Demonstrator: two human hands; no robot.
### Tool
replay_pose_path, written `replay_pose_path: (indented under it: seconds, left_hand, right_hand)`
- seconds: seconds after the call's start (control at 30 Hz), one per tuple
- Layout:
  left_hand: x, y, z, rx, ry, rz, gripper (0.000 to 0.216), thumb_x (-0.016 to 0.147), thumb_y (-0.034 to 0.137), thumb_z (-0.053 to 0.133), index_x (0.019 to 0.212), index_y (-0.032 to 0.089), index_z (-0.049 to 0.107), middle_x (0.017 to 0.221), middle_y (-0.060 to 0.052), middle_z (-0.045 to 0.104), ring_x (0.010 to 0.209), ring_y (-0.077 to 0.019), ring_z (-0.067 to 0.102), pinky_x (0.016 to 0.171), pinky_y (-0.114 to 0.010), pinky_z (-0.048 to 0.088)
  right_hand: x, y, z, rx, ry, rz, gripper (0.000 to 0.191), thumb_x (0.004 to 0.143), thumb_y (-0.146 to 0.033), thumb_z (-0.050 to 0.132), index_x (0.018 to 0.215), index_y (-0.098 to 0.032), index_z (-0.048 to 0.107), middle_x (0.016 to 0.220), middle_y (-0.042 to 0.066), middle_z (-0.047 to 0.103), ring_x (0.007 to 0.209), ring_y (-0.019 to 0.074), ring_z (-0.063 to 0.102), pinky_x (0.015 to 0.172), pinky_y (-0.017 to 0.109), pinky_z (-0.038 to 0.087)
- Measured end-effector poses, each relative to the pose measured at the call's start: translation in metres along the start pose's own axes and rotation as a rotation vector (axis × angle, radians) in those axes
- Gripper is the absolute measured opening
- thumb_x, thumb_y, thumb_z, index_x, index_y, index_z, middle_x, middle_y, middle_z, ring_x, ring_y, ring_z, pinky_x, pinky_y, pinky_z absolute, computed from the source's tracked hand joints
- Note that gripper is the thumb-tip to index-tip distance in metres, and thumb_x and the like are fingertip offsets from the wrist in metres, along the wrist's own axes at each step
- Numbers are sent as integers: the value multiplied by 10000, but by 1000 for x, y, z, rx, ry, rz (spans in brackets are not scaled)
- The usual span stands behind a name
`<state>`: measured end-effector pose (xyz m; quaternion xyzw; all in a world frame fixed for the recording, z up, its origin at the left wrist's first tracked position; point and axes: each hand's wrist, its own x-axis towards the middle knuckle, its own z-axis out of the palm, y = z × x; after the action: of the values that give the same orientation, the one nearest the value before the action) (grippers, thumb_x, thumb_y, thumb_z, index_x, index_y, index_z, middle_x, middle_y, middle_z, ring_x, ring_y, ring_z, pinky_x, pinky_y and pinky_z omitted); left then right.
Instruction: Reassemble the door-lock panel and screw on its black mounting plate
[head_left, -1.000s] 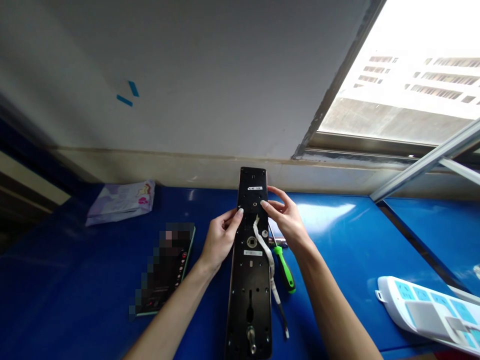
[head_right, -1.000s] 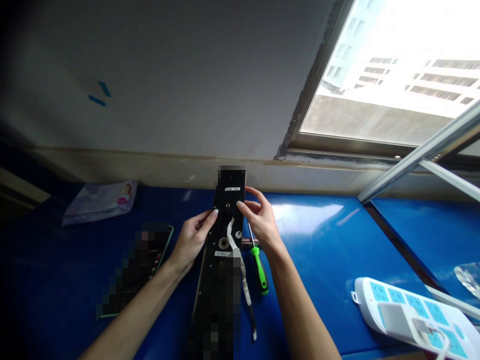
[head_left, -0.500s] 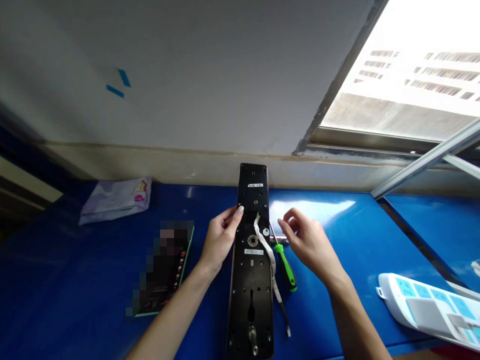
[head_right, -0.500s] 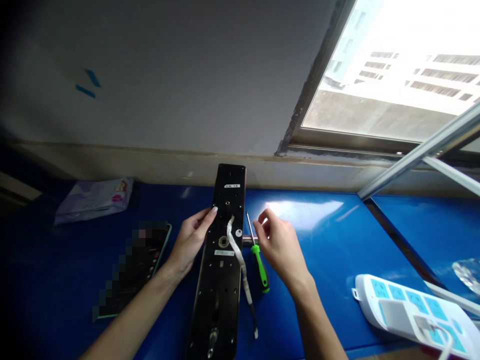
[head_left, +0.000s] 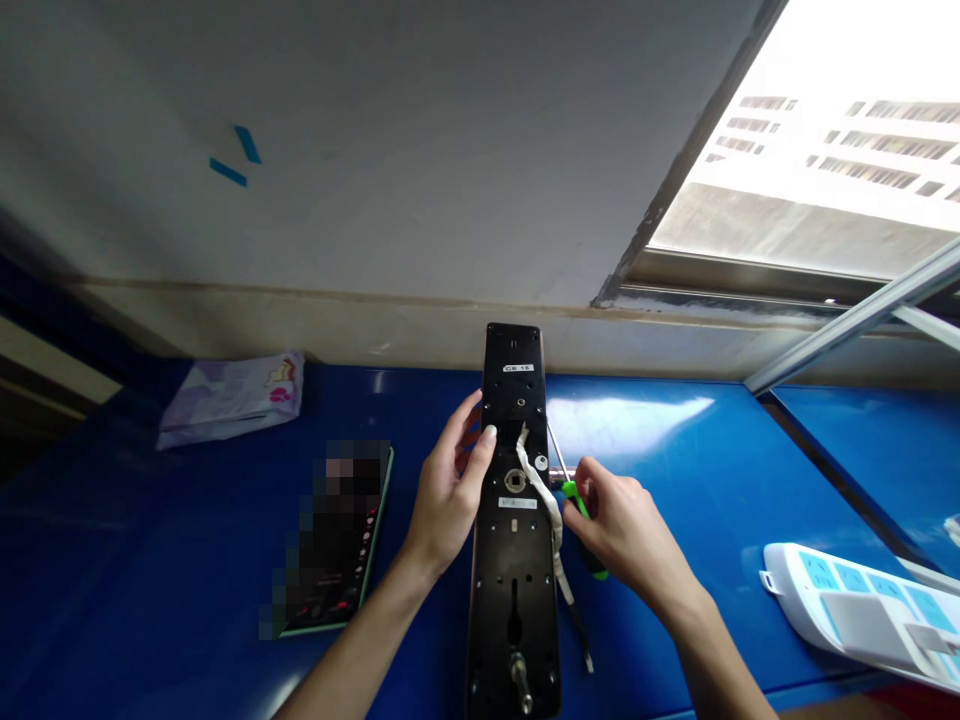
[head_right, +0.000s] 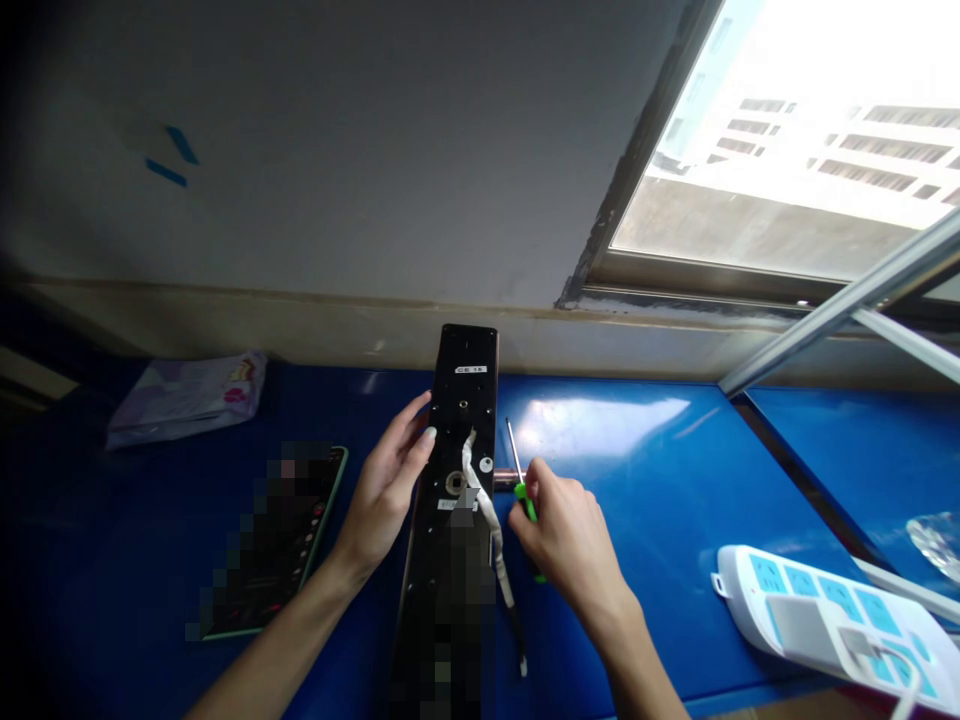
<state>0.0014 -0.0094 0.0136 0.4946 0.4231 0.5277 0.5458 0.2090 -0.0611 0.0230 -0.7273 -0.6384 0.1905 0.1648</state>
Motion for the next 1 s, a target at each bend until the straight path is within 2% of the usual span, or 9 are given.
replay_pose_path:
  seconds: [0.17,0.33,0.4,0.5,0.57,0.7,0.83,0.9,1.0]
  left_hand:
    - [-4,-1,-3,197,-10,111,515,1054,471,593,1531,281,551,1623,-98,553,1485,-314,544,1202,-486,496]
    - [-8,2,-5,459,27,273,403,1051,399,590,1438,294,632,1652,-86,491,1550,-312,451,1285,-558,381]
    - [-9,4,-5,502,27,305,377,1051,389,585,1410,294,648,1631,-88,508,1532,-310,472,1284,-557,383]
    - [-9,5,-5,533,32,334,353,1052,389,583,1382,290,660,1602,-92,534,1509,-312,499,1271,-547,408]
    - [-9,6,-4,547,47,363,334,1046,383,597,1358,287,671,1575,-94,554,1487,-310,522,1250,-533,438]
    - [-9,8,-3,565,80,460,283,1008,330,657,1284,285,702,1493,-89,606,1416,-300,579,1198,-519,490]
    - [-10,10,-3,598,52,536,208,1004,263,632,1187,266,731,1416,-82,666,1447,-310,532,1202,-553,475]
    - [-10,13,-2,625,31,593,188,996,233,625,1146,252,737,1346,-79,712,1452,-317,519,1203,-571,469]
    - [-9,19,1,657,0,668,168,976,194,626,1084,242,745,1218,-71,769,1409,-323,551,1191,-584,476]
  right_hand:
    - [2,0,-29,122,108,6,219,933,-475,558,876,-273,499,705,-22,649,549,155,553,535,266,406]
    - [13,-1,-65,209,171,13,314,942,-563,565,1016,-259,589,860,42,755,613,192,719,522,282,539]
    - [18,-3,-79,229,218,-6,401,929,-637,612,1012,-248,662,834,58,778,651,224,762,559,307,584]
    - [24,-10,-95,251,332,-68,510,859,-721,702,1015,-237,746,961,101,827,727,264,799,605,352,629]
    - [27,-17,-103,273,434,-112,541,802,-736,765,990,-229,772,967,109,834,758,284,808,637,378,643]
    - [29,-30,-106,410,640,-153,580,719,-651,894,1099,-240,741,942,85,828,788,301,812,718,442,675]
    - [27,-34,-99,459,781,-253,510,784,-485,915,1188,-262,699,942,48,801,797,269,801,704,413,672]
    - [27,-34,-96,470,819,-318,456,806,-429,913,1175,-271,696,911,23,778,758,243,785,656,382,657]
    - [27,-33,-93,473,793,-403,424,833,-388,897,1188,-283,691,879,3,758,733,225,776,581,348,633]
